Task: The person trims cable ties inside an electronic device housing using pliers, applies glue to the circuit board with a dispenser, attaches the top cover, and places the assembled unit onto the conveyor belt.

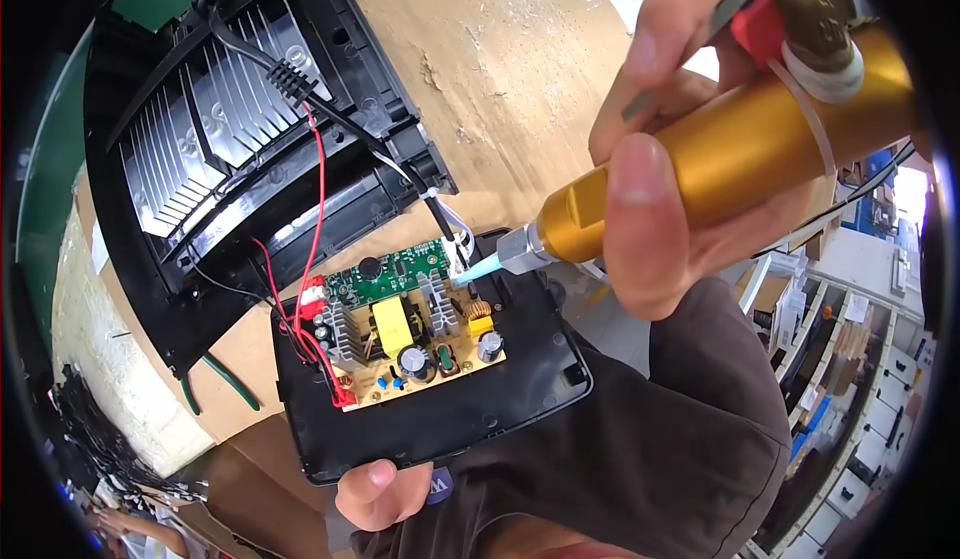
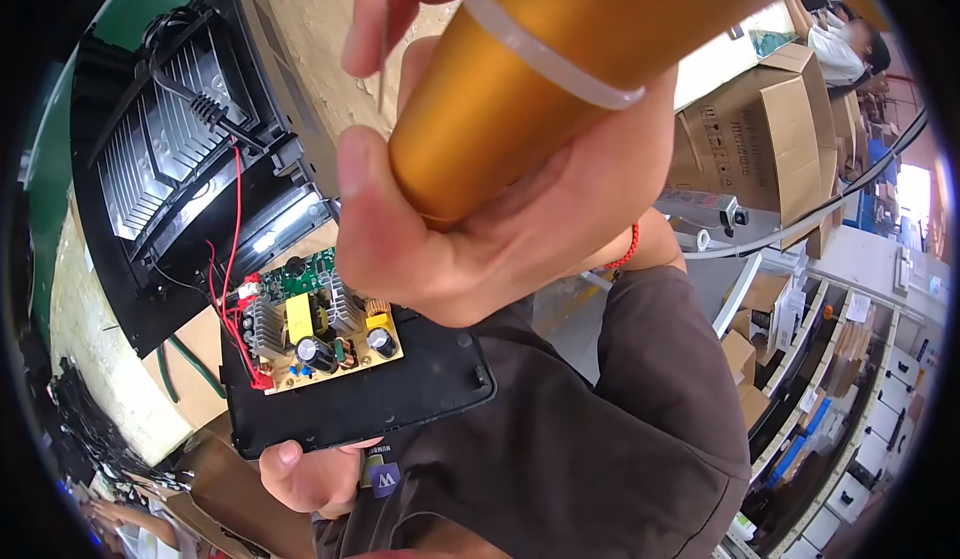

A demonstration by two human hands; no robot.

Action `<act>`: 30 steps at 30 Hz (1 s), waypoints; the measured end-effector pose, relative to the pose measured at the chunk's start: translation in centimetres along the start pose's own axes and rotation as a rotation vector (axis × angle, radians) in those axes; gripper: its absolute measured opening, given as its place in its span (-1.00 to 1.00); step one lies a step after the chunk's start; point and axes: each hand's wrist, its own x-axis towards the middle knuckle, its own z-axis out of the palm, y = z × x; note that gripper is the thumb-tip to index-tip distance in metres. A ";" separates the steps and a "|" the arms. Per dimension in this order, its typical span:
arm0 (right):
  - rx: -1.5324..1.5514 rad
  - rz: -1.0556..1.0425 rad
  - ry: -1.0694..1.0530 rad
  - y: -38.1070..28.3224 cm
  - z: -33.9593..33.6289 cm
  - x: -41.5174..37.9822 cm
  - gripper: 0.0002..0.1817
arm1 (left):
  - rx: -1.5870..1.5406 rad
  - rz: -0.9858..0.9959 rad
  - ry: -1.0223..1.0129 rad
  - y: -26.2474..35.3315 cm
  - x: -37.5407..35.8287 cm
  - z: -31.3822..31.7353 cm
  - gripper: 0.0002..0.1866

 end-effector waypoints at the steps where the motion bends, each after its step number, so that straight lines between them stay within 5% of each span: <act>1: 0.003 0.001 0.000 -0.2 0.1 0.1 -0.34 | 0.005 -0.001 -0.003 0.0 0.1 -0.1 -0.67; 20: 0.046 0.060 0.093 -0.1 0.3 1.6 -0.43 | 0.121 0.028 -0.034 -0.1 -0.2 -1.8 -0.62; 29: 0.070 0.018 0.073 2.3 0.1 2.9 -0.55 | 0.614 -0.011 -0.133 0.3 0.0 -5.9 -0.60; 30: 0.084 0.009 0.061 2.1 0.6 3.1 -0.56 | 0.850 0.031 -0.274 0.4 0.4 -5.7 -0.65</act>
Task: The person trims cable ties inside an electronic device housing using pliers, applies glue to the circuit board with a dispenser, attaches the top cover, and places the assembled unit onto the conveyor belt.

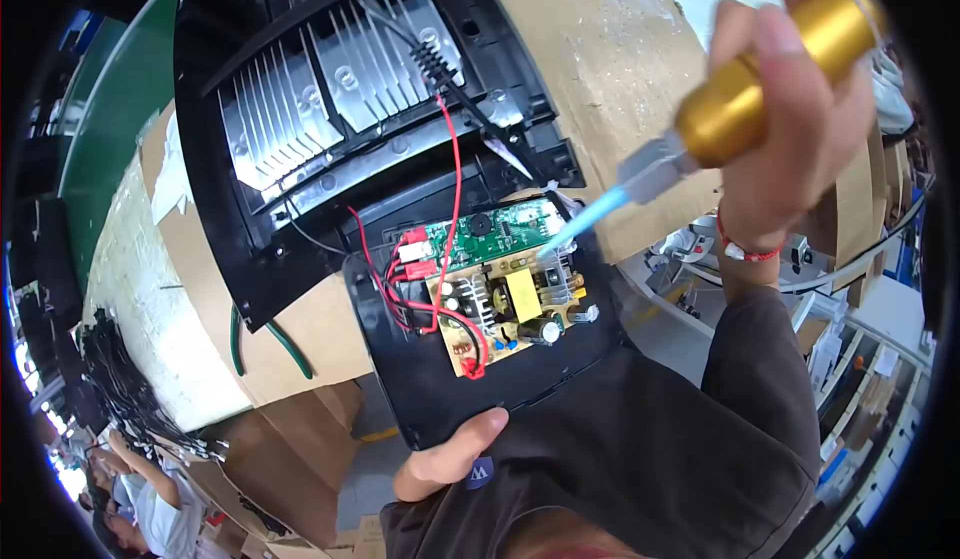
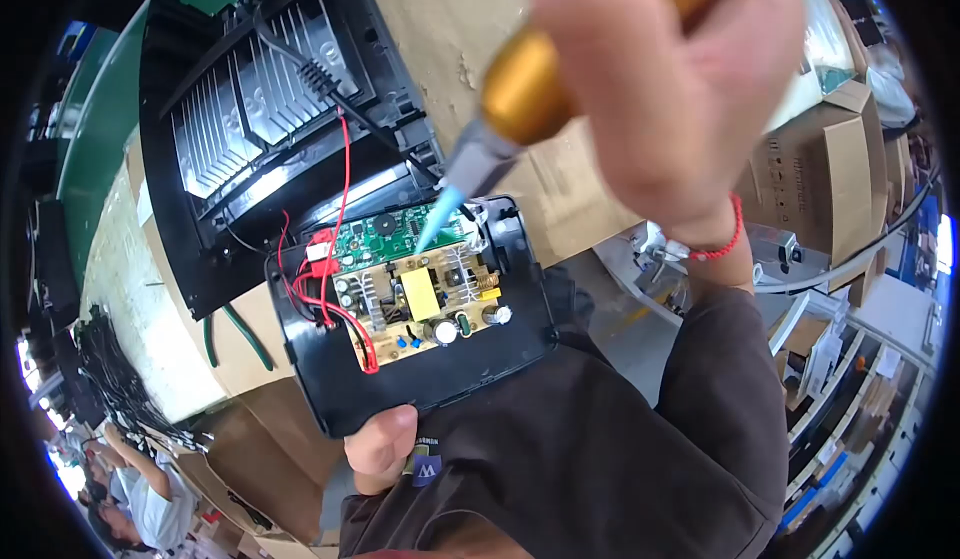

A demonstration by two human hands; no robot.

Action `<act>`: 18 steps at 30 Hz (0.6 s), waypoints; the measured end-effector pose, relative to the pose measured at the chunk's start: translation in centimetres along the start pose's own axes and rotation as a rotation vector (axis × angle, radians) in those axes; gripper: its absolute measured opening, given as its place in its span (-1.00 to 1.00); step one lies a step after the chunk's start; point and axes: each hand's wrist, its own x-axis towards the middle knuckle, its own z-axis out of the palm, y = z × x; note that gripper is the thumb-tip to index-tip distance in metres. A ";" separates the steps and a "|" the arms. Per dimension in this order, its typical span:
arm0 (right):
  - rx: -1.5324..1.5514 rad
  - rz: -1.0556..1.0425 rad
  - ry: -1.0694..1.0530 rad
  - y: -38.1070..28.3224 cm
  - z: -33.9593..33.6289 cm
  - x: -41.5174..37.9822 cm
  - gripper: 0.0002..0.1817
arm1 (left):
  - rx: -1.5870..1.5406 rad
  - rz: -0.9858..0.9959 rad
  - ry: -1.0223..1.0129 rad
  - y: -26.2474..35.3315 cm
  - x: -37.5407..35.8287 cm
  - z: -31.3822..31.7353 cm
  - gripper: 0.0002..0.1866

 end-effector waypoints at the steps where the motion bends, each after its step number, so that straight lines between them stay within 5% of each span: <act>1: 0.052 0.118 0.063 -1.3 1.6 0.3 -0.51 | 0.002 0.004 -0.010 0.1 0.4 0.2 -0.65; 4: 0.171 0.358 0.194 -2.8 4.0 0.7 -0.26 | -0.077 0.222 0.052 1.3 1.3 1.8 -0.67; 9: 0.199 -0.165 0.166 0.8 5.2 1.1 -0.30 | -0.038 0.329 0.010 2.5 1.8 2.1 -0.80; 13: 0.219 0.147 0.202 -3.0 6.4 1.1 -0.28 | -0.013 0.271 -0.051 2.4 1.9 1.2 -0.86; 18: 0.290 0.281 0.306 -2.6 7.5 2.1 -0.29 | 0.053 0.328 -0.074 2.9 2.5 1.1 -0.88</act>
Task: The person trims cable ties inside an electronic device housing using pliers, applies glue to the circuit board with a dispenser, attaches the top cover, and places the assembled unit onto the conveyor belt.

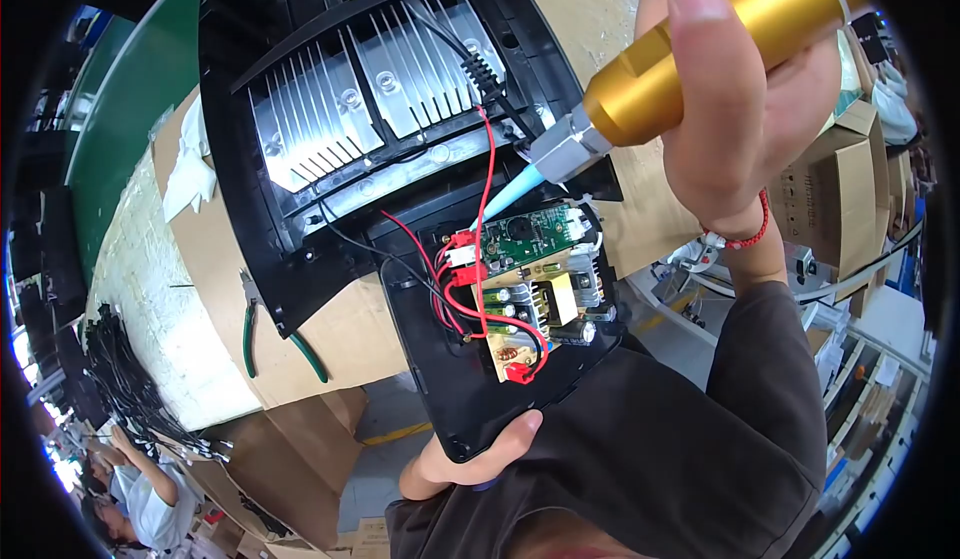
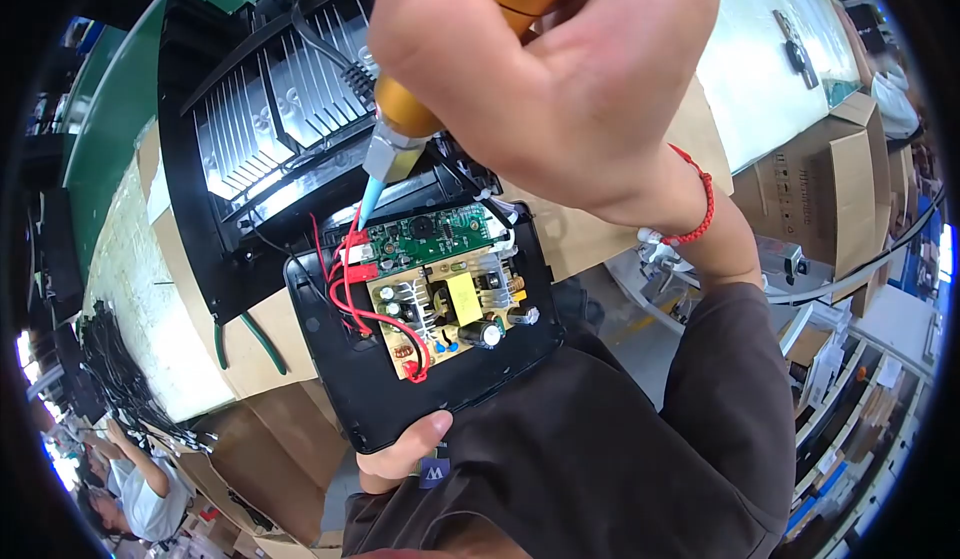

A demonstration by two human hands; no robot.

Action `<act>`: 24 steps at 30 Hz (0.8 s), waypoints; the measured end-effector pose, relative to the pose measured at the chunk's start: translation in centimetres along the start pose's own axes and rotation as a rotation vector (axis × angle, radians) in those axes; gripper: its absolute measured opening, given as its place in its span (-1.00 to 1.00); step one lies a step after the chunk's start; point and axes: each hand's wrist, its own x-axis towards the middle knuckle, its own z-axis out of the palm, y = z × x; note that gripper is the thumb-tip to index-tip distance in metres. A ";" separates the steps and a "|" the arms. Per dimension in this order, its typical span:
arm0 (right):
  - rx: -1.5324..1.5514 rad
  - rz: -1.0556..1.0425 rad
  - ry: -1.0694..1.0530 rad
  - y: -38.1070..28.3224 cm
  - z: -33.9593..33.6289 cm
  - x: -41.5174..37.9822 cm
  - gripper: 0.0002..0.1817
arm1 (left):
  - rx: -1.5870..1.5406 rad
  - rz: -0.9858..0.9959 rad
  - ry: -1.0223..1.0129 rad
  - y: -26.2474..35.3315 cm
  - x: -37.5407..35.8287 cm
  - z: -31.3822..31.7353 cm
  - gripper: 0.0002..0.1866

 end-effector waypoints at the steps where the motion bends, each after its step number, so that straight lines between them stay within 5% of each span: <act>1: -0.016 -0.060 -0.011 0.3 0.0 0.1 -0.30 | 0.010 0.004 -0.003 0.1 0.1 0.0 -0.88; 6: -0.080 -0.296 -0.052 1.2 -0.4 0.2 -0.32 | 0.021 0.021 -0.017 0.8 0.6 -0.1 -0.91; 12: -0.161 -0.158 -0.165 -0.4 -0.8 -0.8 -0.27 | 0.054 -0.023 -0.098 -0.4 -0.1 -0.8 -0.92; 15: -0.067 0.028 0.012 -1.4 0.5 -1.0 -0.27 | 0.028 -0.032 -0.064 -0.2 0.0 -0.4 -0.91; 24: -0.071 -0.067 -0.083 -0.3 -0.8 -1.0 -0.28 | -0.031 -0.042 0.024 0.3 0.1 0.5 -0.88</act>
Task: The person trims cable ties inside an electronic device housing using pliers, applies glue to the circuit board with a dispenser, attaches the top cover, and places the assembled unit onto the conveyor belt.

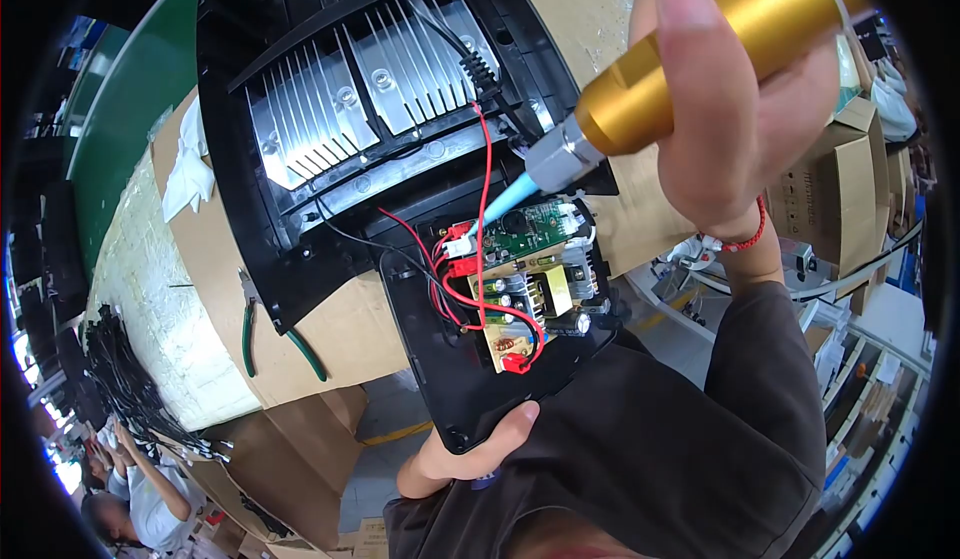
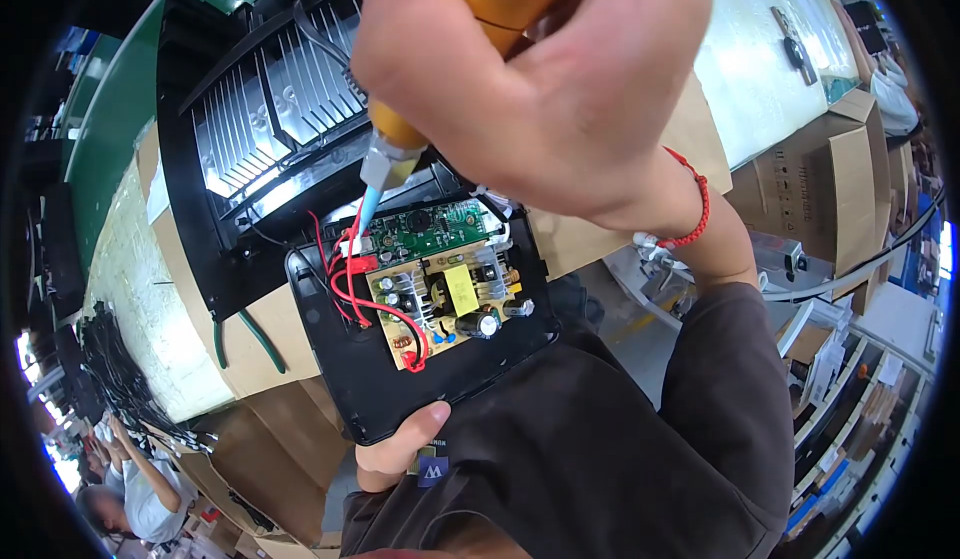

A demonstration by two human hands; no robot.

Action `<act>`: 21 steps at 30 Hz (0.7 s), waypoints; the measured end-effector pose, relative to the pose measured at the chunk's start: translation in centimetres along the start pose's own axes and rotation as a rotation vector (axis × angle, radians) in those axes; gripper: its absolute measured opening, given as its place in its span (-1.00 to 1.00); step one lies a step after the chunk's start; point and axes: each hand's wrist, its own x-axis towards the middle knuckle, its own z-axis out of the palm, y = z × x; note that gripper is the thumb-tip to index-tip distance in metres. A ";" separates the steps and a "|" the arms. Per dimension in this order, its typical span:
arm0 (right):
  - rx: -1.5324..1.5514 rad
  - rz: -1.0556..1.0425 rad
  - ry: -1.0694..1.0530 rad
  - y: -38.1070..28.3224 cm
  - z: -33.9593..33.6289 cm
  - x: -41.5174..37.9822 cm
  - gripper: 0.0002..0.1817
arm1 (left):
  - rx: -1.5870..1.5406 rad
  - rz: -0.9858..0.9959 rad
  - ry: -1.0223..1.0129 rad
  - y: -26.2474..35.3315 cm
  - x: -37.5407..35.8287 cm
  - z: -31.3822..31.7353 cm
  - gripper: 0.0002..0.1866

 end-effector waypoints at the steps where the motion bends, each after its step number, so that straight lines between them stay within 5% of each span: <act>1: 0.003 0.000 -0.004 0.1 0.0 0.0 -0.28 | -0.007 -0.006 0.010 -0.1 -0.1 0.0 -0.87; 5: 0.008 -0.004 -0.012 0.3 -0.3 0.1 -0.29 | -0.030 -0.051 0.010 -0.7 -0.7 -0.6 -0.86; 7: 0.006 -0.002 -0.016 0.5 -0.6 0.3 -0.29 | 0.115 -0.068 -0.150 -1.3 -0.9 -1.5 -0.86; 21: 0.003 -0.015 -0.031 0.1 -1.4 -0.4 -0.31 | 0.134 -0.126 -0.171 -1.5 -0.9 -1.6 -0.89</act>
